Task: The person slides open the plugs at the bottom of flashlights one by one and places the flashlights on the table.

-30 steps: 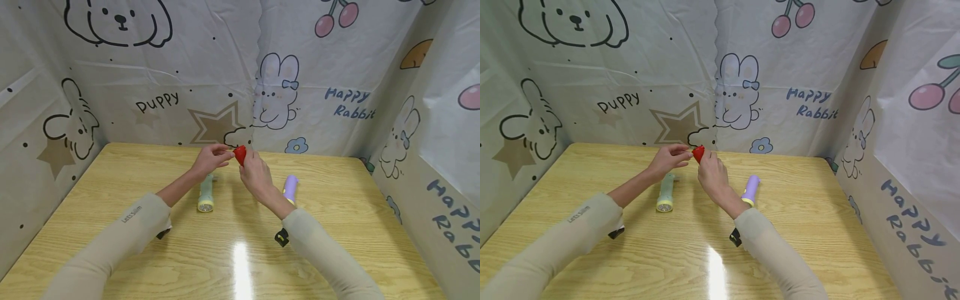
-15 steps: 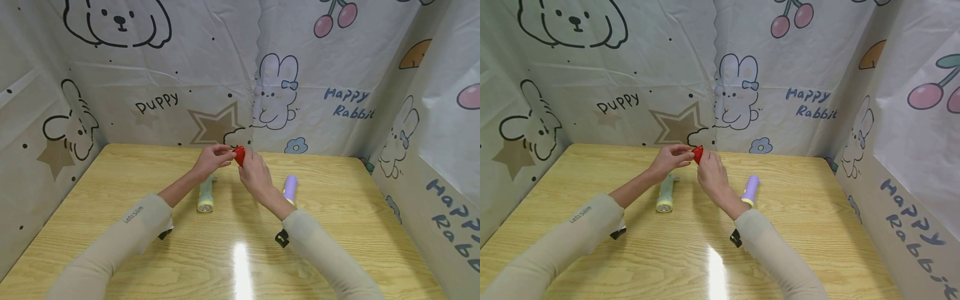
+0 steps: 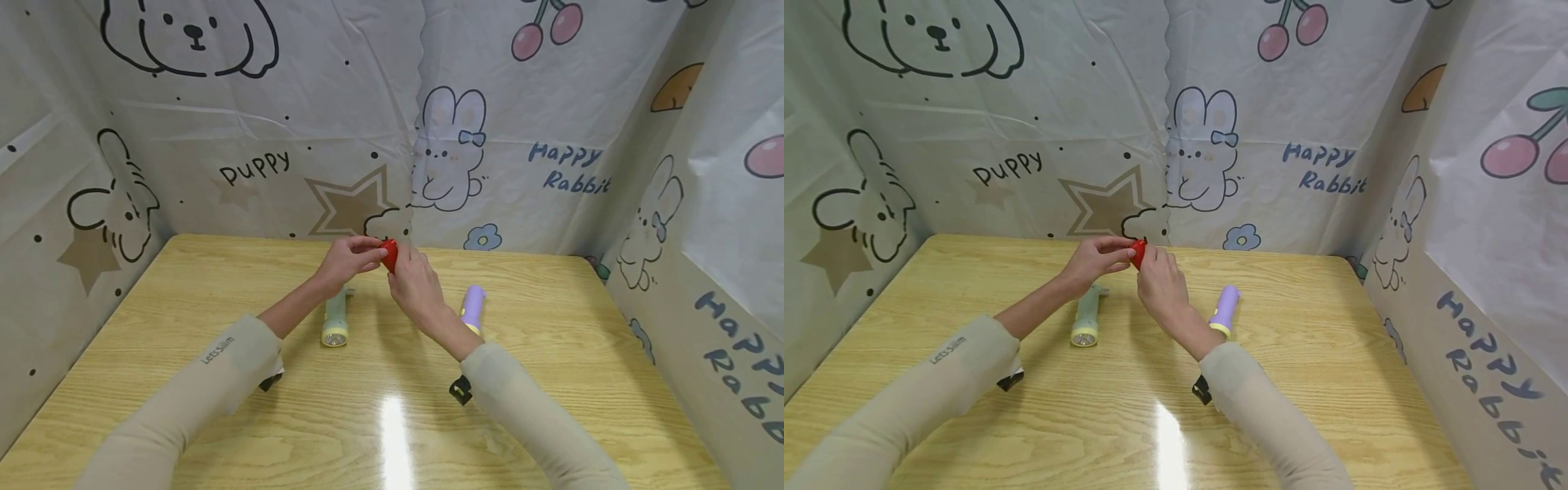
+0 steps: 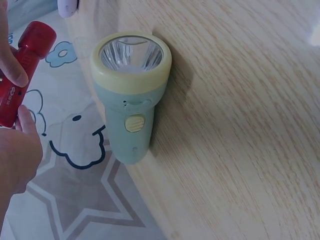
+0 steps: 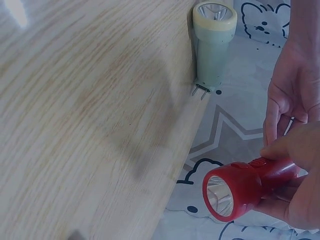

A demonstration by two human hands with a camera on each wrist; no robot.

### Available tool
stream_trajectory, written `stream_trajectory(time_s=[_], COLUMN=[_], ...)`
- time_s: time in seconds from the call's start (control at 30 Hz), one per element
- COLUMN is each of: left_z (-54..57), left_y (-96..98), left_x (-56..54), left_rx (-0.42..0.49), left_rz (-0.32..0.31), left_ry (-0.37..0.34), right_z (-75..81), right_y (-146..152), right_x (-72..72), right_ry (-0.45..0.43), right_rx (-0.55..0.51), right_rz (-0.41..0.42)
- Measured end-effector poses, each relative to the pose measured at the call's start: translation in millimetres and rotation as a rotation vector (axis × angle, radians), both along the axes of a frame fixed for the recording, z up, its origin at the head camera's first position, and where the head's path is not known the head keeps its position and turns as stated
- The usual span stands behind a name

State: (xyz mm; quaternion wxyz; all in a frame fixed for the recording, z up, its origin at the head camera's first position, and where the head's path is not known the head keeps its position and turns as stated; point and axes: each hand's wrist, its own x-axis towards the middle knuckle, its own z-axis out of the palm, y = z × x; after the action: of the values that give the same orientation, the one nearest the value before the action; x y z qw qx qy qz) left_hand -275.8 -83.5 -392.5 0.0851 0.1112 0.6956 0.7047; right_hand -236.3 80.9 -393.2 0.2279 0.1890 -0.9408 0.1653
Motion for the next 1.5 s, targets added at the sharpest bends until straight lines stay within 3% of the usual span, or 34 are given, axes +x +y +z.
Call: stream_trajectory(time_s=[0.7,1.17,1.5], left_z=[13.0,15.9,19.9], left_y=[9.9,16.3,20.3], left_x=[5.8,10.0,13.1], left_rx=[0.066,0.102,0.126], left_rz=[0.021,0.054,0.054], left_ry=[-0.013,0.057,0.067], right_z=[1.8,3.7,4.4], right_y=[4,5,5], right_x=[1.6,2.7,3.3], right_ry=[0.082,0.150,0.165], right_rx=[-0.073,-0.104,-0.124], right_rz=[0.009,0.035,0.013])
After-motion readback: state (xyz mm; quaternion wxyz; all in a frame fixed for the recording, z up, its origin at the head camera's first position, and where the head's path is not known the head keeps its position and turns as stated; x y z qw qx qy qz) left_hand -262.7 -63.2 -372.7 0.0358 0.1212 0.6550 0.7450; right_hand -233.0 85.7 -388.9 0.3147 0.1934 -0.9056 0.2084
